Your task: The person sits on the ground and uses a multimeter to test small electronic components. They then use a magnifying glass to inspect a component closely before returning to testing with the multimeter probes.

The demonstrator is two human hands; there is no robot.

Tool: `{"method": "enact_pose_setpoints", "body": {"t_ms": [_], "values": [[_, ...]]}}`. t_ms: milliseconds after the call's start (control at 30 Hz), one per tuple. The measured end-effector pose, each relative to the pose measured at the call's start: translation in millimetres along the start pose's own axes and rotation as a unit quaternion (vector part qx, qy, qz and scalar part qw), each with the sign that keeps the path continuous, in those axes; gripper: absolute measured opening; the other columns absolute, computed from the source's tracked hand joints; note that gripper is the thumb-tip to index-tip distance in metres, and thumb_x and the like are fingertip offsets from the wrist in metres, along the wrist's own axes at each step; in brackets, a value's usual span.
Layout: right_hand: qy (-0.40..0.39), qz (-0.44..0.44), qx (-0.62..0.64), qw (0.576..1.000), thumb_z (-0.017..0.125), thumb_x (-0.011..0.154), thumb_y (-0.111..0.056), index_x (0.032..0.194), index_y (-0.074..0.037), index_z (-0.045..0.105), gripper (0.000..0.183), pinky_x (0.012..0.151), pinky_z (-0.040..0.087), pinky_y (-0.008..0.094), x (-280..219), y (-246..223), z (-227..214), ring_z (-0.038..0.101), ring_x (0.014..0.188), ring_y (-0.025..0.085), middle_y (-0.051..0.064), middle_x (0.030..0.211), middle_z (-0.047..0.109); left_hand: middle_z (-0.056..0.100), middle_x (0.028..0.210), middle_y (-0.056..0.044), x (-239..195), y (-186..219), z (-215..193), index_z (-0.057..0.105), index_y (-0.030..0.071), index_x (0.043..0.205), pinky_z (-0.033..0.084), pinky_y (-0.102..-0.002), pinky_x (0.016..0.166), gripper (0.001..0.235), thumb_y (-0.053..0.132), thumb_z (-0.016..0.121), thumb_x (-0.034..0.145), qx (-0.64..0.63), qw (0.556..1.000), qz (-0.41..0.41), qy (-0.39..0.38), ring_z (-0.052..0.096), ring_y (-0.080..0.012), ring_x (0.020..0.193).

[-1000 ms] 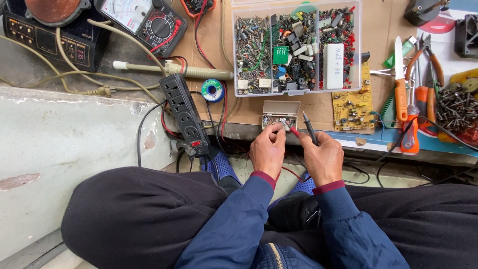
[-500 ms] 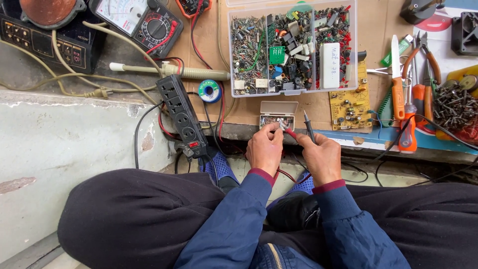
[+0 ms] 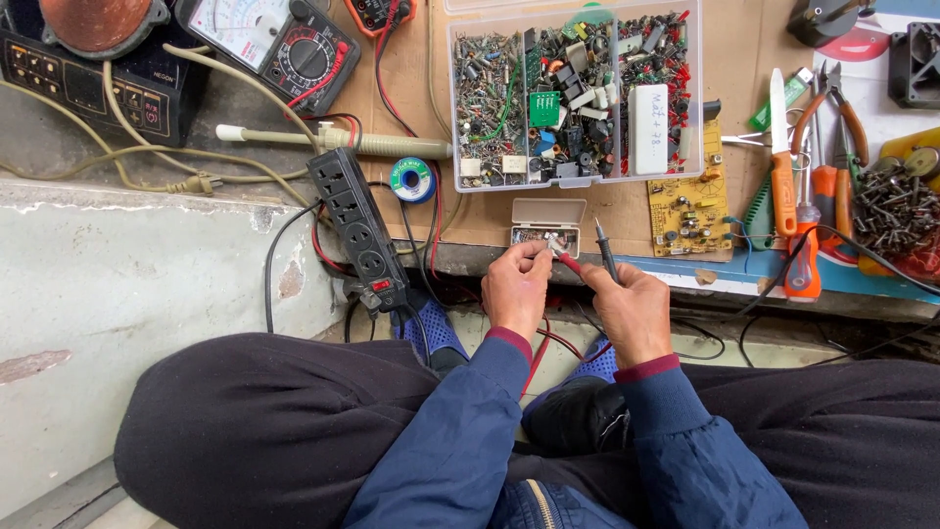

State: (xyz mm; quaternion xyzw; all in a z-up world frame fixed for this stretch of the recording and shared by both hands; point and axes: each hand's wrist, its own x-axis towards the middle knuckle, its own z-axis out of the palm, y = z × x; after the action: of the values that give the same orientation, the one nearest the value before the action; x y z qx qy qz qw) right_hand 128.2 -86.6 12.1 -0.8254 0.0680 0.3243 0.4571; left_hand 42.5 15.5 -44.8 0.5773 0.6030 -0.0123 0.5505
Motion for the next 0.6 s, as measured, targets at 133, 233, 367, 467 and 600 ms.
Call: {"method": "enact_pose_setpoints", "body": {"t_ms": [133,233,367,467,600], "values": [[-0.008,-0.001,0.007,1.000,0.084,0.089,-0.023,0.079,-0.008,0.077,0.019,0.048,0.023,0.020,-1.2,1.1,-0.1,0.039,0.050,0.004,0.001,0.051,0.049,0.085,0.086,0.005,4.3,-5.2,3.4,0.087,0.031,0.117,0.063,-0.039,0.091,0.030,0.044,0.076,0.092,-0.015,1.000,0.003,0.009,0.083,-0.0182,0.099],[-0.011,-0.003,0.022,1.000,0.083,0.090,-0.023,0.080,-0.008,0.077,0.019,0.048,0.024,0.018,-3.8,-1.2,-0.9,0.040,0.049,0.002,0.000,0.050,0.048,0.085,0.085,0.003,8.7,-9.0,7.2,0.087,0.030,0.116,0.063,-0.040,0.089,0.029,0.043,0.078,0.091,-0.035,0.999,0.014,0.014,0.082,-0.0175,0.097],[-0.021,-0.010,0.030,0.999,0.083,0.090,-0.023,0.082,-0.008,0.077,0.017,0.047,0.023,0.018,-2.7,3.5,-1.4,0.038,0.047,0.003,0.000,0.050,0.047,0.084,0.082,0.004,20.5,-20.2,14.4,0.088,0.031,0.111,0.063,-0.034,0.082,0.026,0.044,0.080,0.090,-0.066,0.998,0.013,0.019,0.080,-0.0131,0.088],[-0.021,-0.023,0.039,0.999,0.083,0.090,-0.023,0.083,-0.010,0.078,0.016,0.045,0.024,0.019,-2.4,9.1,-3.2,0.038,0.045,0.003,0.001,0.048,0.048,0.084,0.081,0.002,27.6,-25.9,18.9,0.088,0.025,0.109,0.060,-0.029,0.068,0.025,0.040,0.082,0.089,-0.123,0.992,0.013,0.018,0.075,-0.0092,0.073],[-0.025,-0.053,0.058,0.997,0.081,0.097,-0.024,0.088,-0.007,0.078,0.019,0.047,0.031,0.024,-23.8,-4.8,-15.8,0.044,0.046,0.012,0.008,0.049,0.053,0.085,0.096,-0.009,8.3,-7.1,3.8,0.082,0.011,0.113,0.059,-0.022,0.057,0.030,0.027,0.084,0.087,-0.304,0.951,-0.041,-0.030,0.077,-0.0117,0.078]]}}
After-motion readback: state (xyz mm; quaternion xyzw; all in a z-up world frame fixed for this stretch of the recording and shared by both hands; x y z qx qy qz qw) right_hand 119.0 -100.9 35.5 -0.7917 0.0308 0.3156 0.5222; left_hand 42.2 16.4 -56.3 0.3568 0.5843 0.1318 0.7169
